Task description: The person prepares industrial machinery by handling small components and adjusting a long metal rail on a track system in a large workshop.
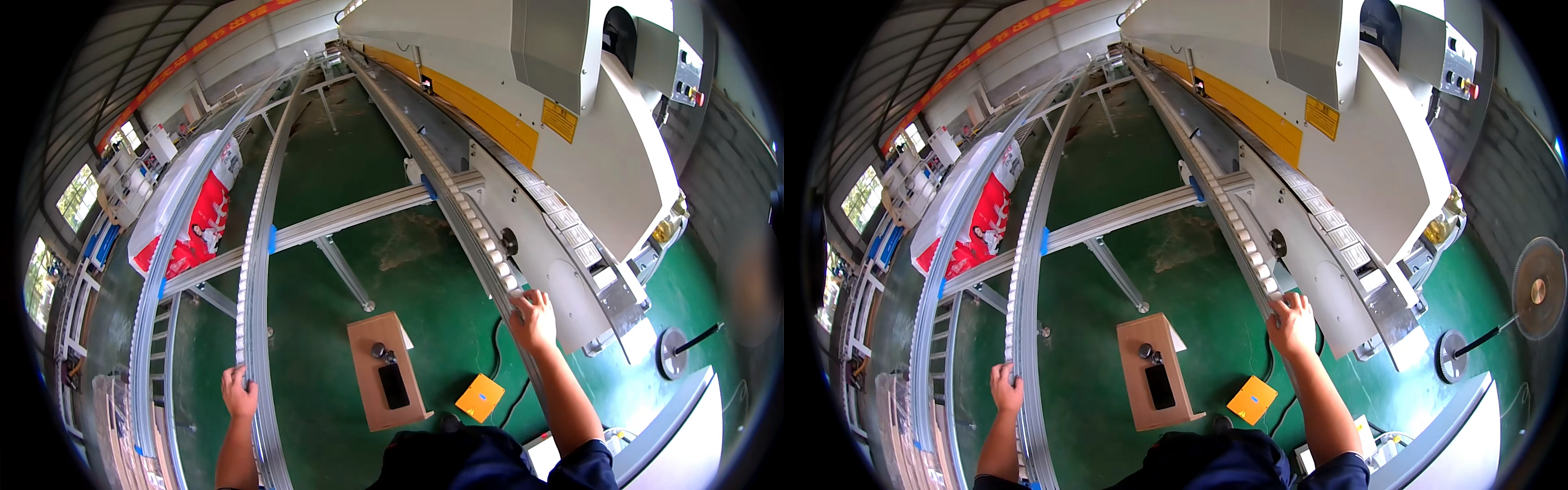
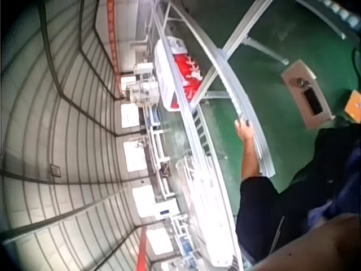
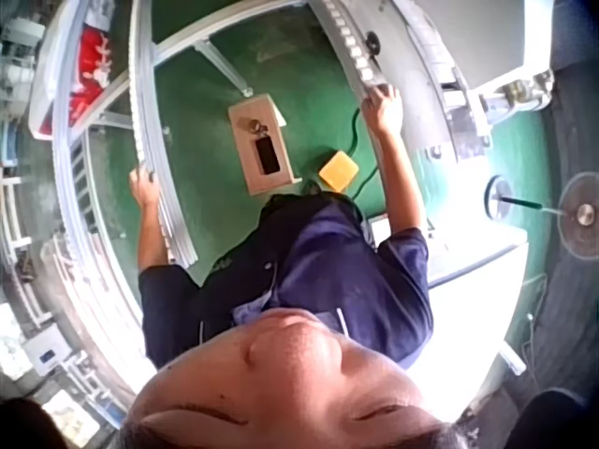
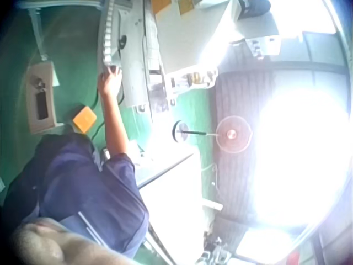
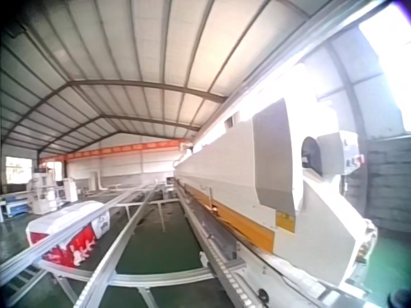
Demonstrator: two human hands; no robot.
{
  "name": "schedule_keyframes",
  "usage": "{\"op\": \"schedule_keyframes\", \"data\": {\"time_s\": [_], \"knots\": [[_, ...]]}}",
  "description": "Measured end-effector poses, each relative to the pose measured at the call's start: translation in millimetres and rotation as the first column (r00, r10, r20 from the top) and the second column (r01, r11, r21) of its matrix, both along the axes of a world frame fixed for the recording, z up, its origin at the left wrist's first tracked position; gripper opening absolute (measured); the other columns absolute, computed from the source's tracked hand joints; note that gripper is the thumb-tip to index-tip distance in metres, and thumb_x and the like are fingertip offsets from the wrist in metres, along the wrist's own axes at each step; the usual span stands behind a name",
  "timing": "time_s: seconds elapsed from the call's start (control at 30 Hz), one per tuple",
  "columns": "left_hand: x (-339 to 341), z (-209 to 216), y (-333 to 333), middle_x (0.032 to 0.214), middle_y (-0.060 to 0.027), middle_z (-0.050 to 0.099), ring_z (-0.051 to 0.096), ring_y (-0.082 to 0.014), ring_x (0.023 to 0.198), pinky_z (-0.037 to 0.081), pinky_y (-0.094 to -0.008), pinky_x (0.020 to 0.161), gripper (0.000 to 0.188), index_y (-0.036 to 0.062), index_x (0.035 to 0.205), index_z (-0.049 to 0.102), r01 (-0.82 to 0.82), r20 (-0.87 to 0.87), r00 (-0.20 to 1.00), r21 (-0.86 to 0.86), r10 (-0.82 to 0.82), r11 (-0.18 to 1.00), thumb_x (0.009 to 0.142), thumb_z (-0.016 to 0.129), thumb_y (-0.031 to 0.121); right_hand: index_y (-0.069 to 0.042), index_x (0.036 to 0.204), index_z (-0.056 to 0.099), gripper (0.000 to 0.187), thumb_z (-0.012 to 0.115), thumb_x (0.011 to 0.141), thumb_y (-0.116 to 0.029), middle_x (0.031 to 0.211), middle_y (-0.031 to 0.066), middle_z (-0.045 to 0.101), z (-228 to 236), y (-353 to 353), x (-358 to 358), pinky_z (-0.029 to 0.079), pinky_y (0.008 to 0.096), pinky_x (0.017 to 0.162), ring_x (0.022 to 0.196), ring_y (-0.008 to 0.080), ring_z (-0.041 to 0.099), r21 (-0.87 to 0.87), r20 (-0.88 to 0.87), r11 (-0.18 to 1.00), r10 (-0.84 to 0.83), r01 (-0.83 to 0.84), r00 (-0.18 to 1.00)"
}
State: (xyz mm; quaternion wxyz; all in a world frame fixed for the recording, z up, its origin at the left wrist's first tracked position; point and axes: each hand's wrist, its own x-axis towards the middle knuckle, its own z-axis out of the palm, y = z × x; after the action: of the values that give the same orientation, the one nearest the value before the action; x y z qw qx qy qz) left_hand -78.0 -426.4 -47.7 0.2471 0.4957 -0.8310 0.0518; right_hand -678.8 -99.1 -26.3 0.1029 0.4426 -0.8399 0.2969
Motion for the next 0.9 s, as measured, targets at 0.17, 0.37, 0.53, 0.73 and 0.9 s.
{"op": "schedule_keyframes", "data": {"time_s": [0.17, 0.37, 0.53, 0.73, 0.9], "knots": [[2.5, 3.4, 2.2, 0.110, -0.0154, 0.053, 0.052, -0.0377, 0.108, 0.044, -0.0481, 0.094, 0.034, 0.0062, 0.105, 0.063, -0.072, 0.030, 0.997, 0.037, 0.071, 0.997, 0.071, 0.066, 0.012, -0.007, 0.095, 0.069, 0.021, 0.067, 0.074, -0.009, 0.100, 0.0137, 0.058, -0.2, 0.8, -1.1, 0.047, 0.0449, 0.088, 0.097, 0.0339, 0.054, -0.015, 0.030, 1.000, -0.017, 0.018, 0.999], [-5.3, 2.4, 0.1, 0.114, -0.0164, 0.053, 0.051, -0.0391, 0.112, 0.043, -0.0487, 0.098, 0.043, 0.0060, 0.113, 0.060, -0.009, -0.003, 1.000, 0.002, 0.009, 1.000, 0.071, 0.066, 0.011, -0.008, 0.104, 0.070, 0.030, 0.067, 0.075, -0.012, 0.109, 0.0148, 0.061, 7.0, 1.0, 1.3, 0.047, 0.0445, 0.094, 0.104, 0.0357, 0.056, -0.076, -0.008, 0.997, 0.001, -0.002, 1.000], [12.9, -6.0, -8.0, 0.121, -0.0170, 0.055, 0.050, -0.0395, 0.118, 0.042, -0.0494, 0.101, 0.053, 0.0065, 0.124, 0.058, -0.001, 0.010, 1.000, 0.030, 0.001, 1.000, 0.071, 0.064, 0.008, -0.011, 0.108, 0.070, 0.033, 0.064, 0.075, -0.014, 0.109, 0.0143, 0.063, 5.4, -5.5, 2.7, 0.048, 0.0449, 0.095, 0.106, 0.0352, 0.056, -0.027, -0.032, 1.000, -0.001, 0.000, 0.999], [5.3, -4.7, -9.5, 0.111, -0.0183, 0.053, 0.051, -0.0404, 0.112, 0.042, -0.0504, 0.097, 0.036, 0.0033, 0.106, 0.057, -0.029, -0.021, 0.999, 0.015, 0.029, 0.999, 0.070, 0.063, 0.008, -0.010, 0.096, 0.070, 0.021, 0.064, 0.076, -0.014, 0.102, 0.0133, 0.062, -2.2, -2.6, -0.7, 0.048, 0.0437, 0.090, 0.102, 0.0333, 0.057, -0.057, -0.040, 0.997, -0.053, 0.051, 0.998], [6.9, -6.1, -10.2, 0.102, -0.0187, 0.050, 0.050, -0.0409, 0.104, 0.041, -0.0510, 0.091, 0.026, 0.0028, 0.092, 0.051, -0.009, 0.007, 1.000, -0.009, 0.010, 1.000, 0.070, 0.063, 0.009, -0.007, 0.088, 0.067, 0.014, 0.064, 0.077, -0.014, 0.095, 0.0121, 0.059, -0.6, -1.0, 0.9, 0.047, 0.0427, 0.087, 0.095, 0.0320, 0.055, -0.060, -0.052, 0.997, -0.049, 0.046, 0.997]]}}
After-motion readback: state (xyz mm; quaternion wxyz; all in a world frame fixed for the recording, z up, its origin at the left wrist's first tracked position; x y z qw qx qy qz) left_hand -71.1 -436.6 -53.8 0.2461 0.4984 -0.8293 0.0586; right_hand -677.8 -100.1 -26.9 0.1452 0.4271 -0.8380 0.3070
